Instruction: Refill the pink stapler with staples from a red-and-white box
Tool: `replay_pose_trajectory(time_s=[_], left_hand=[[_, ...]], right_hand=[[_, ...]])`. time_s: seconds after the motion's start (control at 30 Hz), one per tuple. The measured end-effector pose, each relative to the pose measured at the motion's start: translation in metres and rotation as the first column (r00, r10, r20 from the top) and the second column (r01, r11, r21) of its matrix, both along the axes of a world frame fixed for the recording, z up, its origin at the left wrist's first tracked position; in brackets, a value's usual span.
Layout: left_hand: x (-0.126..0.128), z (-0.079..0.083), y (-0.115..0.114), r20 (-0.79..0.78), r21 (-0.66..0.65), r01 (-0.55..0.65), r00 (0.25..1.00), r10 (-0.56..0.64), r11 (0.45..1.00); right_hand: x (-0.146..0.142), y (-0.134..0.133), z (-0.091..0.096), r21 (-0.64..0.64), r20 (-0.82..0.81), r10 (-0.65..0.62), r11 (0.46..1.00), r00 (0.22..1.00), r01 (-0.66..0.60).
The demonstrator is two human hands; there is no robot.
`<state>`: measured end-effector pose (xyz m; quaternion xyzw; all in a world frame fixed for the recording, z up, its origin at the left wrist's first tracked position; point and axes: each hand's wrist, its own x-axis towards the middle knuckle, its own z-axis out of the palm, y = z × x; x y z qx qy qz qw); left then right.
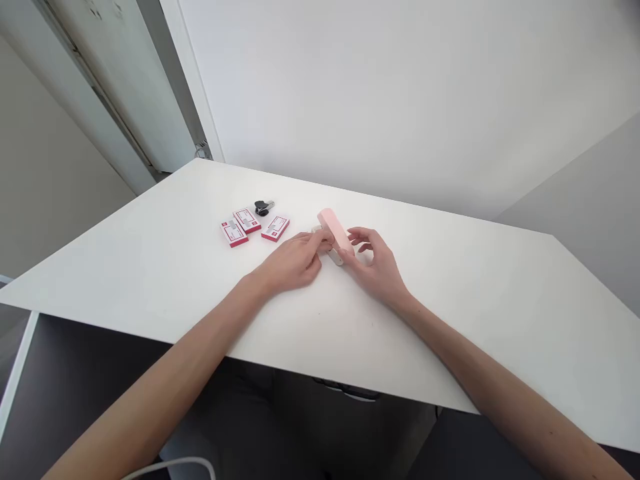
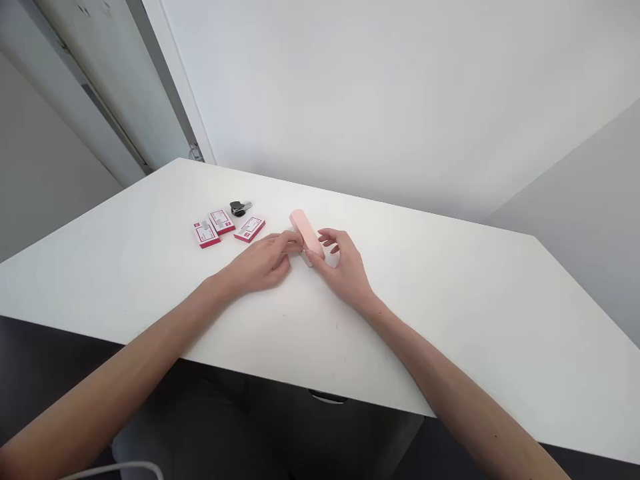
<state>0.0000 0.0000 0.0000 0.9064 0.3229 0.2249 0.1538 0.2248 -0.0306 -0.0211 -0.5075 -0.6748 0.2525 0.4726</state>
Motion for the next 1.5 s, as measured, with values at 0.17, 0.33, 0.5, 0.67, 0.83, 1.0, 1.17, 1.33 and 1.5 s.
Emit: replay_pose_trajectory(time_s=[0.17, 0.33, 0.5, 0.67, 0.83, 1.0, 1.17, 1.33, 1.5], left_hand=[[0.001, 0.004, -0.003, -0.009, -0.037, 0.032, 0.999, -0.033, 0.999], [0.002, 0.001, -0.001, 0.042, 0.010, -0.047, 0.998, 0.046, 0.999], [0.003, -0.004, 0.006, 0.121, 0.148, -0.299, 0.952, 0.283, 0.943], [0.004, -0.006, 0.009, 0.172, 0.159, -0.470, 0.879, 0.445, 0.868], [0.006, -0.005, 0.009, 0.197, 0.082, -0.424, 0.894, 0.402, 0.902], [0.007, -0.004, 0.008, 0.244, -0.058, -0.275, 0.928, 0.281, 0.960], [0.007, -0.004, 0.007, 0.247, -0.103, -0.162, 0.952, 0.183, 0.981], [0.007, -0.003, 0.005, 0.231, -0.191, -0.143, 0.955, 0.186, 0.971], [0.007, -0.003, 0.005, 0.219, -0.194, -0.116, 0.963, 0.158, 0.974]], right_hand=[[-0.002, -0.002, 0.003, -0.038, -0.005, 0.051, 0.998, 0.999, -0.052], [-0.002, -0.005, 0.006, -0.047, 0.009, 0.020, 0.999, 1.000, -0.020], [-0.002, -0.005, 0.005, -0.052, 0.007, -0.009, 0.999, 1.000, 0.010], [-0.002, -0.005, 0.005, -0.074, -0.003, -0.022, 0.997, 1.000, 0.022], [-0.002, -0.006, 0.006, -0.103, -0.018, -0.021, 0.994, 1.000, 0.019], [0.000, -0.004, 0.006, -0.116, -0.009, -0.030, 0.993, 0.999, 0.029], [0.000, -0.006, 0.006, -0.092, 0.011, 0.012, 0.996, 1.000, -0.011], [0.001, -0.007, 0.005, -0.088, 0.021, 0.054, 0.995, 0.998, -0.052], [0.005, -0.004, 0.003, -0.142, 0.012, 0.072, 0.987, 0.997, -0.070]])
